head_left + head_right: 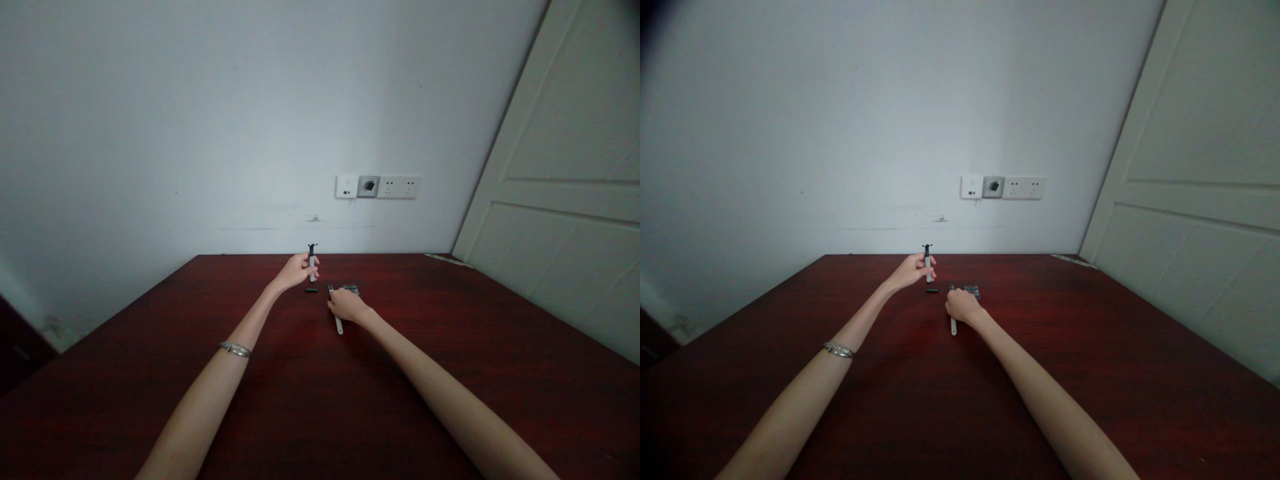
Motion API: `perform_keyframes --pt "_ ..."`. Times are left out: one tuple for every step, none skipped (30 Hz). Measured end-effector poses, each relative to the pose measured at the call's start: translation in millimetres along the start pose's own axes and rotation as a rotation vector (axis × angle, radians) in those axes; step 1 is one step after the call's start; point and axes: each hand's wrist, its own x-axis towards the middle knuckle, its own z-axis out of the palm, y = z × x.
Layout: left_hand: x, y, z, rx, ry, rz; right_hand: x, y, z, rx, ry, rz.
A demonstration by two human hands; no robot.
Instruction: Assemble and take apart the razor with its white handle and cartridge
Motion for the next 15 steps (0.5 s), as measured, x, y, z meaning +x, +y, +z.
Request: perform_keyframes --pt "-0.1 0.1 -0.1 0.003 0.000 -0.002 -0.1 0.1 -1.0 0.004 0.003 0.003" --pt "-0.2 -0.1 -0.2 0.003 -0.001 -0.002 -0.1 0.8 -2.6 0.008 0.009 0.006" --pt "-0.2 -0.5 -0.3 0.001 -0.002 -0.001 0.3 2.2 -4.9 0.013 0.016 0.010" --pt "-0.1 -1.2 -0.4 -0.003 -0.004 0.001 0.9 4.6 -7.9 0.017 0.024 0.015" --pt "0.0 -2.0 -0.4 -0.007 -0.006 0.004 1.8 8.1 -11.6 0.023 0.038 0.021" --pt "0.2 -3.0 -0.5 -0.008 -0.009 0.008 3.0 12.9 -15.7 0.033 0.059 0.033" --pt "0.5 -4.1 -0.5 -0.006 -0.010 0.012 4.2 19.0 -19.8 0.045 0.085 0.050" --pt "0.9 -5.1 -0.4 -0.001 -0.010 0.015 5.6 26.3 -23.8 0.061 0.116 0.070" --pt "1.3 -6.1 -0.3 0.005 -0.011 0.018 7.1 34.6 -27.2 0.079 0.145 0.093" --pt "1.7 -7.0 -0.1 0.012 -0.011 0.020 8.5 43.8 -29.9 0.098 0.167 0.114" --pt "2.0 -7.8 0.1 0.017 -0.013 0.020 9.8 53.5 -31.5 0.118 0.179 0.129" --pt "2.3 -8.4 0.4 0.019 -0.016 0.018 11.1 63.3 -32.2 0.140 0.180 0.137" --pt "2.4 -8.8 0.7 0.020 -0.020 0.013 12.3 72.7 -31.9 0.165 0.173 0.134" --pt "2.4 -9.1 1.0 0.021 -0.025 0.007 13.5 81.5 -30.7 0.197 0.154 0.120" --pt "2.2 -9.4 1.3 0.024 -0.031 0.001 14.5 89.3 -28.9 0.235 0.127 0.096"
